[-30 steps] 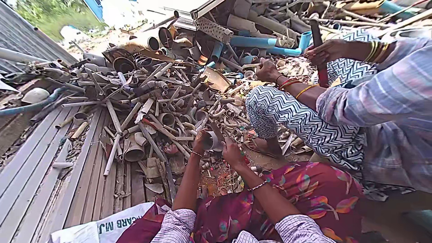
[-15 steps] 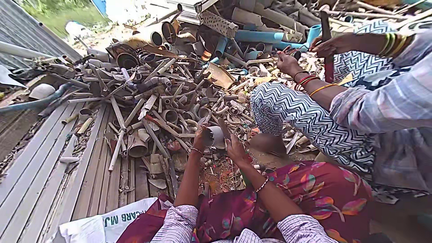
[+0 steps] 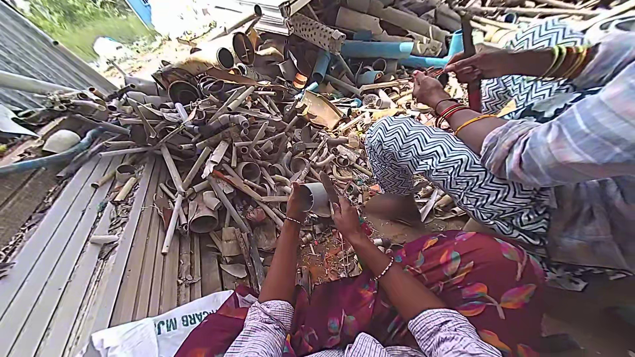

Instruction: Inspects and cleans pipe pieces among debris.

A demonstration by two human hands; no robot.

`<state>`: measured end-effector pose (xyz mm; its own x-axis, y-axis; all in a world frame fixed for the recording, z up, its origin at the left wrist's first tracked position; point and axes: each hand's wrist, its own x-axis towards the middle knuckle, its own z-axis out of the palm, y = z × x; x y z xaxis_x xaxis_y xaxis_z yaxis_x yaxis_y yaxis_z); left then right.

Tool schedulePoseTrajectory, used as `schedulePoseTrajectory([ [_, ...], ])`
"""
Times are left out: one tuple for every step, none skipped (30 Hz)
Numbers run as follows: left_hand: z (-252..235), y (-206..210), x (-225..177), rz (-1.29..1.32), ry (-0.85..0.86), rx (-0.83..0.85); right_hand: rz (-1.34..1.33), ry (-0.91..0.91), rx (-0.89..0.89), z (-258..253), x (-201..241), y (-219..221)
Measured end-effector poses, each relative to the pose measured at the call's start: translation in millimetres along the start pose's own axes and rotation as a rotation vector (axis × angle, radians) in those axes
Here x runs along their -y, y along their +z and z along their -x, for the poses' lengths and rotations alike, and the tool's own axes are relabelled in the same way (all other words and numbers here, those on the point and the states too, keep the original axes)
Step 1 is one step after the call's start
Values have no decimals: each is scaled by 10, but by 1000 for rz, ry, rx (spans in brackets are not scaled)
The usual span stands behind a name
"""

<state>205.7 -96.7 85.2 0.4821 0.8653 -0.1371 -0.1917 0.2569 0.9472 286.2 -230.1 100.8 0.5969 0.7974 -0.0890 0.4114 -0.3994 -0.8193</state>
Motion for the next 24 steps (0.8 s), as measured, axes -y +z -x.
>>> schedulePoseTrajectory([
  [-5,4,7,33,-9,-1,-2,-3,-5,3,1,8],
  [-10,14,5,78,-19,-9,-5,-45,-14,34,28,27],
  [-12,35,0,121,-21,-15,-5,-103,-29,70,60,43],
  [-4,65,-12,142,-20,-27,-17,-149,-49,91,78,54],
  [11,83,-25,145,-26,-41,-38,-152,-56,82,67,61],
  [37,103,-37,128,-40,-72,-71,-110,-54,46,24,64],
  [60,126,-48,114,-59,-93,-101,-47,-51,-1,-23,56],
  [73,145,-46,105,-70,-100,-111,-1,-46,-29,-53,44],
  [81,155,-41,103,-75,-100,-103,-2,-50,-21,-50,47],
  [75,158,-35,111,-76,-97,-94,-47,-64,10,-15,59],
  [62,164,-32,118,-71,-98,-78,-95,-65,41,32,60],
  [46,164,-23,114,-63,-104,-57,-123,-65,59,65,56],
  [41,152,-9,105,-62,-116,-52,-111,-61,56,57,58],
  [43,137,12,98,-66,-131,-63,-66,-53,32,16,61],
  [40,140,23,98,-74,-146,-71,-11,-40,8,-14,48],
  [48,160,16,96,-82,-157,-63,0,-44,8,-23,44],
  [49,172,2,95,-89,-165,-51,-45,-69,36,-1,61],
  [42,185,-15,97,-88,-165,-32,-113,-96,69,39,70],
  [38,191,-28,102,-81,-155,-2,-167,-113,89,68,70],
  [41,175,-29,107,-69,-143,19,-182,-119,85,56,73],
  [51,163,-27,98,-59,-143,29,-156,-109,56,7,71],
  [59,160,-30,89,-52,-146,35,-112,-89,19,-42,59],
  [64,161,-36,84,-48,-146,39,-88,-73,2,-62,51],
  [63,159,-36,85,-41,-143,44,-107,-68,22,-41,55],
])
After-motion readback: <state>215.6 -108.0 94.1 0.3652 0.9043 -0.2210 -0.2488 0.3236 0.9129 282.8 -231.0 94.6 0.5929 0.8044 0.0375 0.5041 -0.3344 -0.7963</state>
